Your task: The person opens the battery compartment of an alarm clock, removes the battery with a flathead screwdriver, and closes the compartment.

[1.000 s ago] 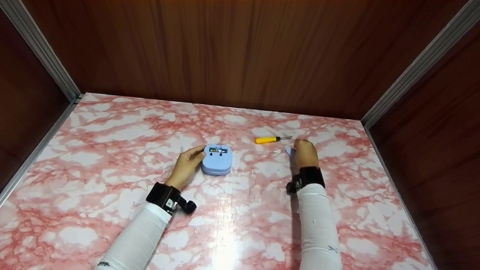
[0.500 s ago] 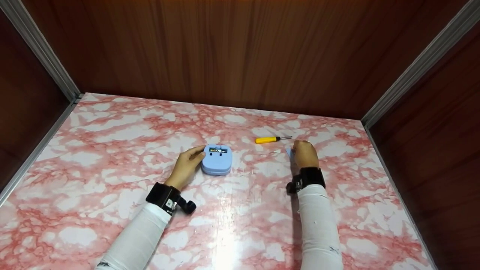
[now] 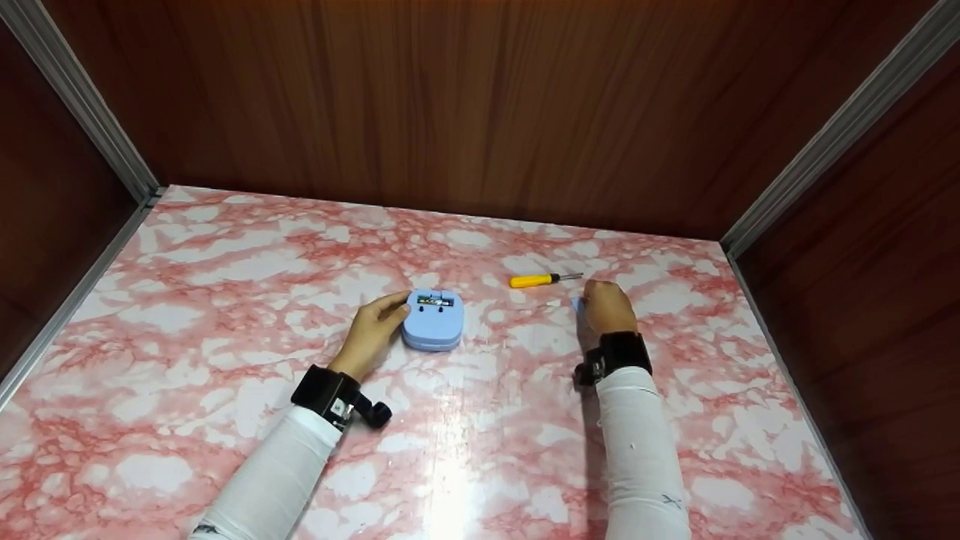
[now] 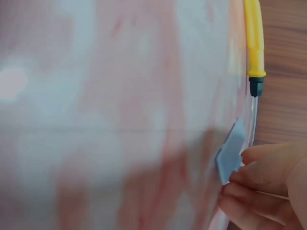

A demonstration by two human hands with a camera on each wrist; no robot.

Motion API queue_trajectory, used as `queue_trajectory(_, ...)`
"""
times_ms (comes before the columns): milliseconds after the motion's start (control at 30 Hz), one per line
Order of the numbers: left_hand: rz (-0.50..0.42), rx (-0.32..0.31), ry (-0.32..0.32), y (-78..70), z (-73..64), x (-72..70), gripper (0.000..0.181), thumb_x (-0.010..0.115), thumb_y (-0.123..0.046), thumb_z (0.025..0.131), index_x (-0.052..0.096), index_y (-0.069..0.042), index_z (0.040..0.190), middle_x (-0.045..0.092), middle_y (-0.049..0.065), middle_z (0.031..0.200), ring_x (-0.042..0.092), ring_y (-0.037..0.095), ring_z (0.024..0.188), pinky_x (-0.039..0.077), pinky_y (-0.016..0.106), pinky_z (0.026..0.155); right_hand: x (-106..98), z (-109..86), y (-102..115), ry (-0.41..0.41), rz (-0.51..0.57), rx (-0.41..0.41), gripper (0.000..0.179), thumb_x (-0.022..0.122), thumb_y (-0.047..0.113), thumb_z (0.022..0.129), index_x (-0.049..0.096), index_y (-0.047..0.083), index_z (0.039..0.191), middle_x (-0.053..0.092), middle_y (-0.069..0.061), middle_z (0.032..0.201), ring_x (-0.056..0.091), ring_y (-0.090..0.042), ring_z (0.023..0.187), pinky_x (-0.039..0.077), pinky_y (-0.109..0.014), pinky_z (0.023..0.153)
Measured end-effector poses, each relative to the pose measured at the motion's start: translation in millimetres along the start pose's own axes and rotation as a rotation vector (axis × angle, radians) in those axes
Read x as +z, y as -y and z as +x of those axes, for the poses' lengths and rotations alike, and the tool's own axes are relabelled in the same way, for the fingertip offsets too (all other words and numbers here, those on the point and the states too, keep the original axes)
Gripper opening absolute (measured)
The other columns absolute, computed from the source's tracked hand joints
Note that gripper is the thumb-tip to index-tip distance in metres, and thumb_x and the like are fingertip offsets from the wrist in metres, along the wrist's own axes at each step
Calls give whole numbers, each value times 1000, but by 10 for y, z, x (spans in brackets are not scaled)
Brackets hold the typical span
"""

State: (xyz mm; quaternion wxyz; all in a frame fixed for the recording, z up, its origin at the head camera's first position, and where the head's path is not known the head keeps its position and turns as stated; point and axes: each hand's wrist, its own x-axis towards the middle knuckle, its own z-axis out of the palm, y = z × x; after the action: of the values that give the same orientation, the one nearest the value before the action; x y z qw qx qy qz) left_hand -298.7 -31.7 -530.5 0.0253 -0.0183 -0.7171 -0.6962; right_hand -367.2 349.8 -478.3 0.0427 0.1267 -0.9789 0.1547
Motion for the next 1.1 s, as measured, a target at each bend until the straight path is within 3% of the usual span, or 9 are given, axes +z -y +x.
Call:
queue_trajectory(233,-2,-2,1,-4,1,-1,40,59,-10,103,57,3,140,61,19,138,59,27,127,47,30,109,-17,43,107,81,-9,53,27,55,7,101,63,-11,120,66,-31,106,65,-44,98,54,-59,87)
queue_trajectory(467,-1,-9,2,-5,-1,-1,40,59,-11,103,57,3,140,60,19,138,59,28,127,46,31,110,8,99,227,35,0,17,37,59,14,102,59,-9,131,63,-33,112,64,-45,101,54,-59,87)
queue_trajectory(733,20,-15,1,-5,-10,-23,40,59,-15,103,58,1,140,61,17,139,59,26,127,47,32,110,142,199,411,-38,41,-56,32,65,4,95,61,-7,125,60,-30,111,62,-42,97,55,-55,88)
queue_trajectory(1100,9,-16,6,-7,-7,-25,40,59,-15,103,58,0,140,59,17,140,58,27,129,46,32,111,250,394,632,74,5,-107,52,67,4,94,50,-2,143,49,-29,139,52,-46,123,47,-57,105)
